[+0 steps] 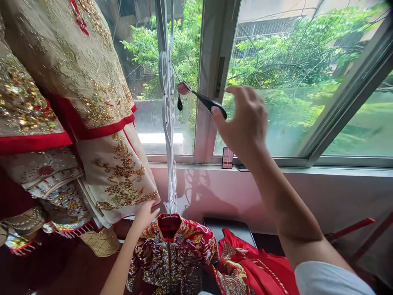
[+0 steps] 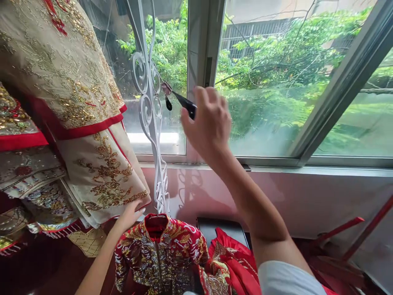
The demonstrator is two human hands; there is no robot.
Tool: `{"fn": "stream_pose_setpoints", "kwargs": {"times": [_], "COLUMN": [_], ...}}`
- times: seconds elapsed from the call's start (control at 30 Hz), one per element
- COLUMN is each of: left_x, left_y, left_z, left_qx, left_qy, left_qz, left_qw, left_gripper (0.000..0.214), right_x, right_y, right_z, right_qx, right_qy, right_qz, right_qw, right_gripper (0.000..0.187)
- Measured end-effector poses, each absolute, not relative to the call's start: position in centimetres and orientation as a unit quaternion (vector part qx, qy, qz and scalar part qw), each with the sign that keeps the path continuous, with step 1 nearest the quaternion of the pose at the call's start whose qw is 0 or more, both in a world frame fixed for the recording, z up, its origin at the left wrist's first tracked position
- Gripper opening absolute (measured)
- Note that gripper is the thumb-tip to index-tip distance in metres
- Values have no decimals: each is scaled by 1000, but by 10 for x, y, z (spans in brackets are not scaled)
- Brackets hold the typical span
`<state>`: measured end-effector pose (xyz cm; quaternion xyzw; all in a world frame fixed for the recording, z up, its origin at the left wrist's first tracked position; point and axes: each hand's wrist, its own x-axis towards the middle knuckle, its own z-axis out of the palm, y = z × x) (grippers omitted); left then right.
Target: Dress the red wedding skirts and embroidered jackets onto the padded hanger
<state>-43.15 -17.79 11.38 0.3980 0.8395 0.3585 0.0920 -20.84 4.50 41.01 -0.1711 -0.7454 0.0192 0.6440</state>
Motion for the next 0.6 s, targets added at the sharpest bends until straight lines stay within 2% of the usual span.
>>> {"fn": "stream_pose_setpoints", "kwargs": {"times": [0.1,0.17,0.23,0.33,0.5,0.6], "left_x": [-397,-378,-368,-371,-391,-393], "left_y": [-134,-113,-97,-78,-56,-53], "left_z": [199,254,304,363,407,407], "left_qx": [478,538,525,471,417,407], "left_qy": [784,698,630,579,668,687], "left_qz": [395,454,491,512,513,497], "left_qw": [36,-128,-294,-426,-341,-341], "left_gripper": [33,33,47,57,26,27], "right_x": [-260,-284,-292,-283,-269,-279], "right_y": [70,96,119,134,130,126], "right_z": [428,430,434,448,486,509], "right_qx": [-152,-123,-103,-95,-106,-115], "right_qy": [-773,-779,-780,-782,-798,-808], "right_qz": [28,56,68,58,56,56], "right_qw": [615,612,614,614,591,575], "right_gripper": [33,30,31,37,40,49]}}
